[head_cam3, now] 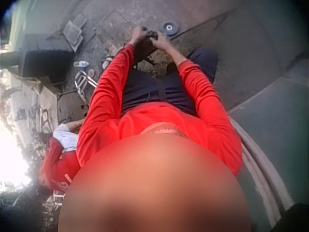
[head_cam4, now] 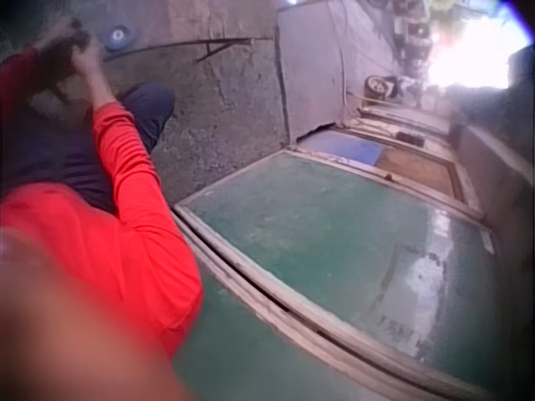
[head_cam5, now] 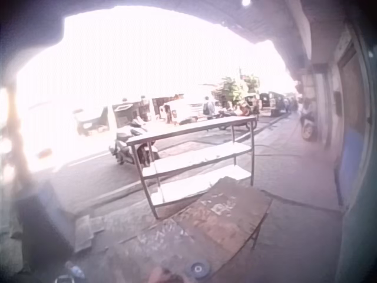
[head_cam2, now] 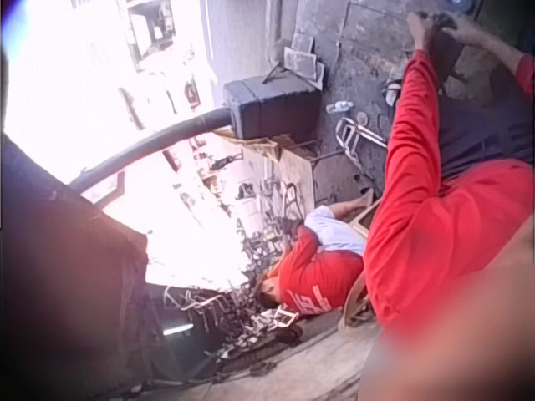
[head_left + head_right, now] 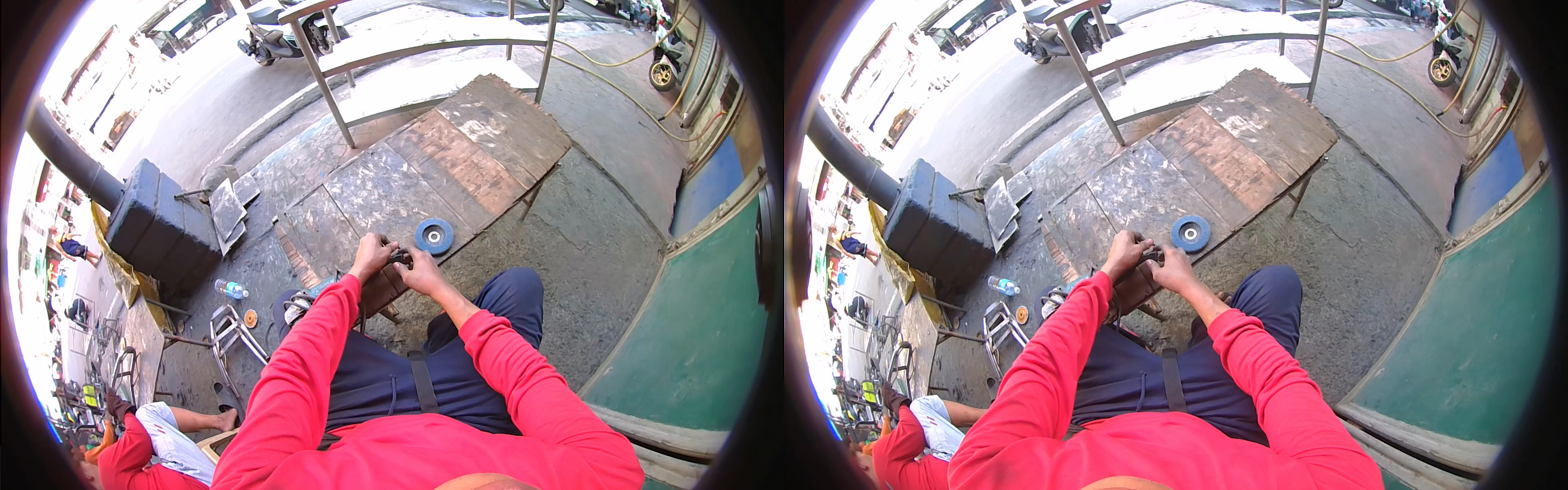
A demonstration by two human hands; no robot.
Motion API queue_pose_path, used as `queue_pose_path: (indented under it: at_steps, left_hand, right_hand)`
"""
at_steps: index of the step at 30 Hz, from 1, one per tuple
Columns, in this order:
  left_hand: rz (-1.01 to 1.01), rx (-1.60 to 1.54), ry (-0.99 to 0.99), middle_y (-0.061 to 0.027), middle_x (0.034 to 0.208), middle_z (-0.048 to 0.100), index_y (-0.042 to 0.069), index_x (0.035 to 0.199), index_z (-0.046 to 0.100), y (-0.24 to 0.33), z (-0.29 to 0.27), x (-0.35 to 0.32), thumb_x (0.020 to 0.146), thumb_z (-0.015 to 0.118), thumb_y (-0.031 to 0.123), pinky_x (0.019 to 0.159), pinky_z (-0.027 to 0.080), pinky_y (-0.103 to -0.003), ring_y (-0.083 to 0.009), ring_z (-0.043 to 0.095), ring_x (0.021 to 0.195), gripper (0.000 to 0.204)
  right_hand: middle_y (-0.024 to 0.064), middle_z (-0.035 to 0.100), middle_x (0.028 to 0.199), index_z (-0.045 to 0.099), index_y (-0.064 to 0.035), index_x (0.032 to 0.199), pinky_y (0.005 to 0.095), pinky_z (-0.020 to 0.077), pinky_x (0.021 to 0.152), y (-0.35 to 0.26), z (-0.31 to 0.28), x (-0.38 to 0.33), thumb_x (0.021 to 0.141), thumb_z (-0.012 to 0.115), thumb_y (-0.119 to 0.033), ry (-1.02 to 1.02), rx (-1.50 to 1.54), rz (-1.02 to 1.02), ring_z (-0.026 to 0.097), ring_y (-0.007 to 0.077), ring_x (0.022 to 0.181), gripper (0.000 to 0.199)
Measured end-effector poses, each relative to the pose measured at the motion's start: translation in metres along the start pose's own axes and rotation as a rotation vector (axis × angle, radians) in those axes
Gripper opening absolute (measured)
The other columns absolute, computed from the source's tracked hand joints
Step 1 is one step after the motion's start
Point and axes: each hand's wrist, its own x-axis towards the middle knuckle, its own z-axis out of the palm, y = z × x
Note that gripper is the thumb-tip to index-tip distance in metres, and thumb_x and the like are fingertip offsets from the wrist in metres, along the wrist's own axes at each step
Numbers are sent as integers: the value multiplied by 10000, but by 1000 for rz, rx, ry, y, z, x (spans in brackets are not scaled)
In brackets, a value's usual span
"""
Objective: The person sits on the ground and assembles an angle grinder by attaching a grinding disc and securing it with a nut. They then connect the power cord to the tool and adjust the cord, preparing the grinder for use.
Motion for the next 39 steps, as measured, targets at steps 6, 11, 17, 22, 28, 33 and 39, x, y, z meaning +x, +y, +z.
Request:
queue_pose_path:
  at_steps: [6,11,17,22,28,33,39]
  left_hand:
    - [81,-40,19,-189,652,650,-16,796,717,5,-8,-11,807,741,370,588,501,-386,-285,668,601,387]
    - [255,252,4,-142,733,667,26,873,710,11,-20,-39,823,711,437,674,505,-442,-339,641,713,414]
    - [460,403,-31,-155,1014,638,43,951,696,1,-33,-70,835,695,380,870,447,-474,-355,552,1034,356]
    - [359,289,-67,-179,1049,621,12,960,653,-10,-30,-60,846,662,260,847,456,-469,-385,560,1018,273]
    - [346,322,58,-186,1003,605,21,991,636,-3,-27,-64,818,685,251,832,450,-463,-372,556,1019,292]
    - [463,599,21,-195,1014,557,35,953,641,-2,-29,-74,764,721,269,843,433,-477,-364,521,1042,312]
    - [459,667,47,-223,1042,545,5,946,649,-9,-23,-76,720,723,257,838,431,-497,-383,505,1064,347]
  right_hand:
    - [230,684,881,670,36,940,427,514,754,-4,-6,2,851,681,-265,57,-78,1,664,380,845,314]
    - [242,680,855,680,25,892,439,523,753,-5,-14,3,824,686,-287,-12,7,75,674,385,842,319]
    - [154,702,851,676,40,997,335,537,717,-2,-14,6,867,685,-217,-42,118,87,690,235,785,288]
    - [117,669,1035,601,54,1174,275,525,800,3,-13,11,901,654,-128,-72,578,98,655,165,910,333]
    - [128,649,1080,530,84,1284,264,495,808,4,-9,11,897,670,-150,-61,768,15,612,155,990,473]
    - [64,652,1011,600,52,1226,247,482,821,6,-17,10,918,642,-154,-129,763,155,599,114,914,372]
    - [2,637,905,657,29,1116,230,462,755,6,-16,10,905,644,-125,-180,687,80,568,74,843,262]
